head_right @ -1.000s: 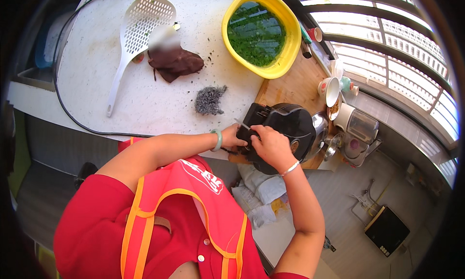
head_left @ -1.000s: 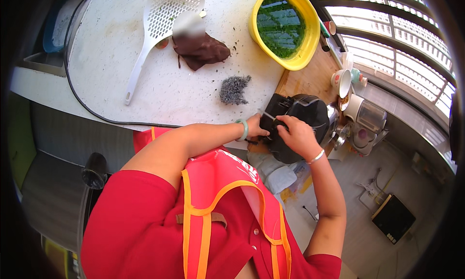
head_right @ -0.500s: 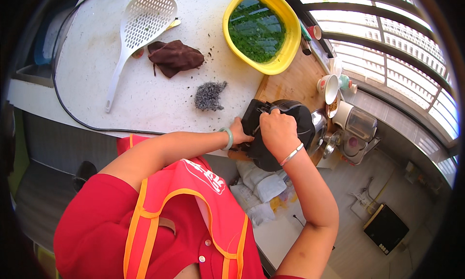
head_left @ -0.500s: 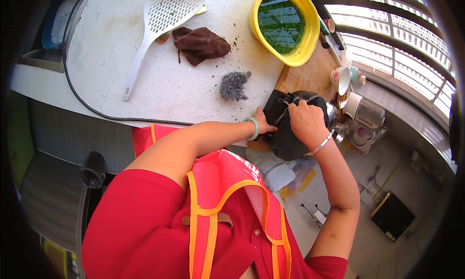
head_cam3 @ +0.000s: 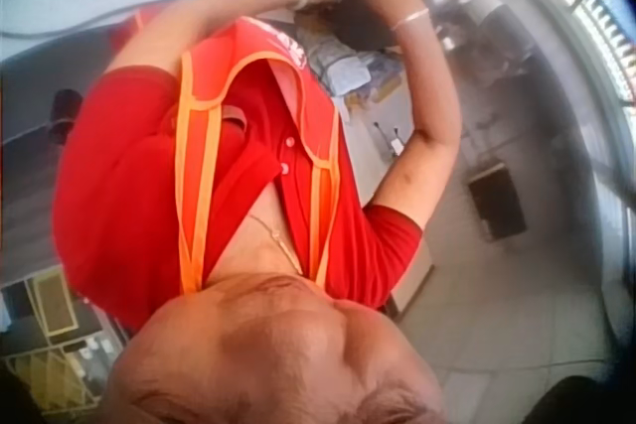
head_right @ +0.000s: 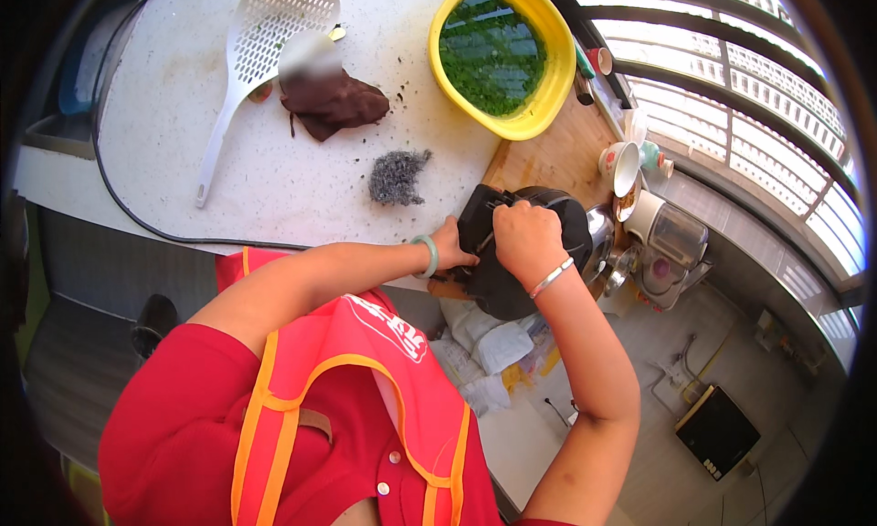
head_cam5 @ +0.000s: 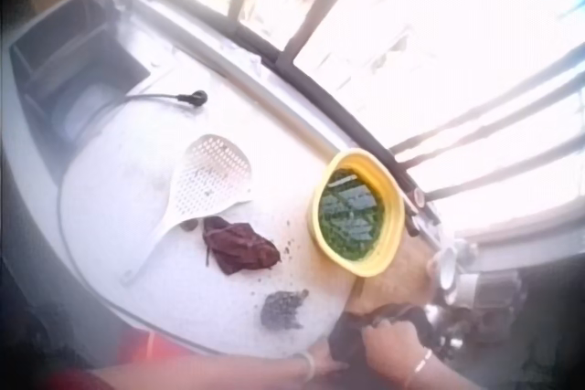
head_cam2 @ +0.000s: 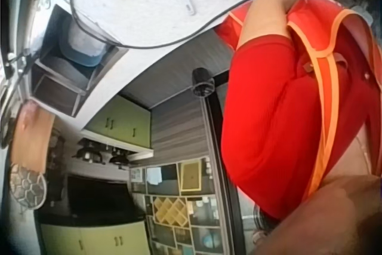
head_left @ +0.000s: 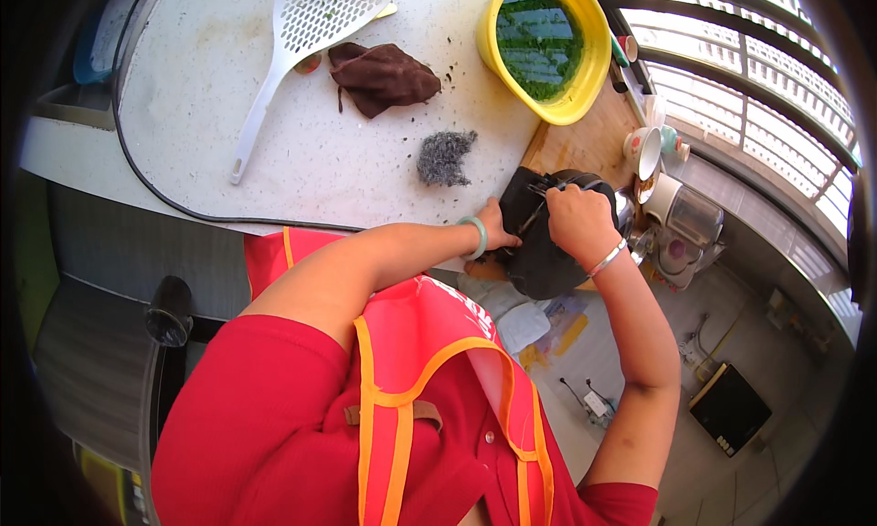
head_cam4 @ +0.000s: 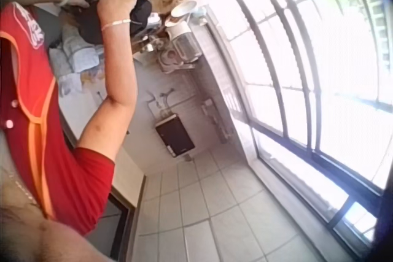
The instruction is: The person cleans the exterior of a black appliance with a steel wool pad and a cloth. They then use a screwdriver to unscrew and remove a panel from the appliance, followed by further cleaning of the exposed area.
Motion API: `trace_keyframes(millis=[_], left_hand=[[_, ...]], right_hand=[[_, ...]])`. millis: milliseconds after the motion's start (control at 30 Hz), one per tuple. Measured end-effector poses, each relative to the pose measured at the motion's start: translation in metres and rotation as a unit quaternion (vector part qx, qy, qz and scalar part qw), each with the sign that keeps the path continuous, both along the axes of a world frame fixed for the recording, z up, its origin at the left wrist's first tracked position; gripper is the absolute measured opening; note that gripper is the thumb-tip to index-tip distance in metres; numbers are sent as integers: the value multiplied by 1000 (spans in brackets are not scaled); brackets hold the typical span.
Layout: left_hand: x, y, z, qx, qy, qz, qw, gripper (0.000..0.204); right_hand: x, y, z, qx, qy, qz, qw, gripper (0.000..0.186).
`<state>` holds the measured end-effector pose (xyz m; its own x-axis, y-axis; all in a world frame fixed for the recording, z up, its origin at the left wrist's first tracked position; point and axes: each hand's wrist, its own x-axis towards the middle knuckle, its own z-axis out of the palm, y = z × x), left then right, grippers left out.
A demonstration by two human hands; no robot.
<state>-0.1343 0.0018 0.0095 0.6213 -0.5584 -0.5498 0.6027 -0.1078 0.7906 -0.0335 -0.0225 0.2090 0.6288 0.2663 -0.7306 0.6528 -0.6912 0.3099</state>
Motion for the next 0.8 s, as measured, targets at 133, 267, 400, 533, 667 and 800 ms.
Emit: trace_keyframes(millis=[133,267,400,533,667,800], left_hand=[[0,1,1,4,2,-15,1000,84],[2,0,2,-1,4,-8,1000,85],[2,2,3,8,-15,-7,1000,84],[3,2,3,12,-6,-21,1000,83],[1,-3,-3,3,-15,-8,1000,82],[0,-5,-7,-6,-18,1,1000,82]], right_hand=[[-14,-2,-8,-16,-7,-12,1000,10],[-32,-8,-12,17,-49,-95,994,11],[-46,-7,-14,40,-68,-223,972,21],[-49,-24,-22,138,-80,-306,939,28],[-47,-31,-13,225,-69,-347,908,30],[-44,-32,-11,242,-57,-376,893,29]])
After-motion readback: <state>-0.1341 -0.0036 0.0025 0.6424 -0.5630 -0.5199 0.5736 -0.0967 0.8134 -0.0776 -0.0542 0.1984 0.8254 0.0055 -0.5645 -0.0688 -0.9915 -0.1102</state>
